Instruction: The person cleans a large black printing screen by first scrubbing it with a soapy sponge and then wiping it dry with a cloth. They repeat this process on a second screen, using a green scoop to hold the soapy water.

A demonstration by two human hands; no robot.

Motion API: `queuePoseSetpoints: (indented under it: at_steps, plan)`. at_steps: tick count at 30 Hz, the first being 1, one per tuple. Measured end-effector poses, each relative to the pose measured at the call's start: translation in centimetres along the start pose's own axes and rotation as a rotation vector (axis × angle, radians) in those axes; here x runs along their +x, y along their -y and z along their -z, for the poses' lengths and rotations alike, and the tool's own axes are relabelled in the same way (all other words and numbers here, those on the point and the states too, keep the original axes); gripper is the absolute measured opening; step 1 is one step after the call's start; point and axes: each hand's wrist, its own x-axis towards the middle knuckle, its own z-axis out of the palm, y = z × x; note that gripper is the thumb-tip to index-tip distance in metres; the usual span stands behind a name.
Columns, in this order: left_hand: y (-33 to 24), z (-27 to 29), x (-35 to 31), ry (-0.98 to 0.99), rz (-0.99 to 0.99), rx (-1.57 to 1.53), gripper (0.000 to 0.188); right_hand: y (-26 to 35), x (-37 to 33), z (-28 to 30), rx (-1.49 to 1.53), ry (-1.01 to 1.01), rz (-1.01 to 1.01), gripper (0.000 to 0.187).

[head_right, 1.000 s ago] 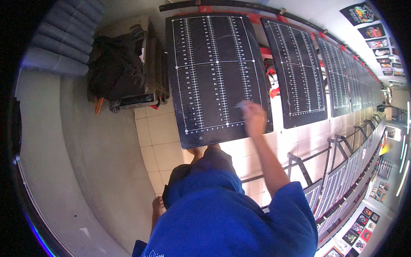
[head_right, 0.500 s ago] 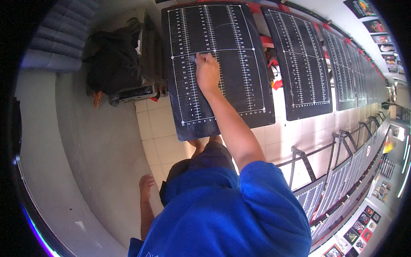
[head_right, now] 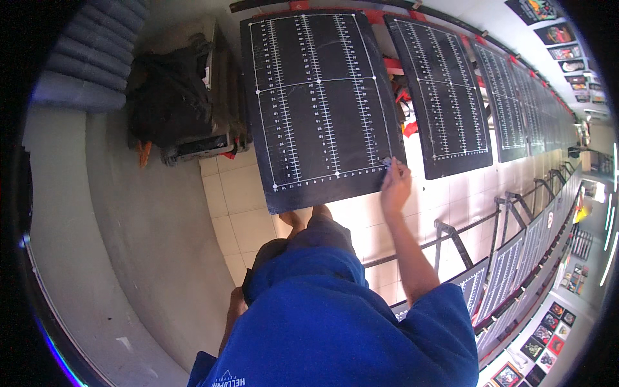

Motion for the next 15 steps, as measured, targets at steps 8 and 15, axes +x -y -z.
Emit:
queuePoseSetpoints:
  at_steps: [8,15]
  plan:
    - [-4.8,4.1,0.2,-0.121,-0.052,-0.292,0.045,20.0,-9.1,-7.7,0.338,0.613,0.073,0.025]
    - [2.0,4.0,-4.5,-0.180,0.191,-0.265,0.040,-0.4,-2.0,1.0,-0.054,0.068,-0.139,0.022]
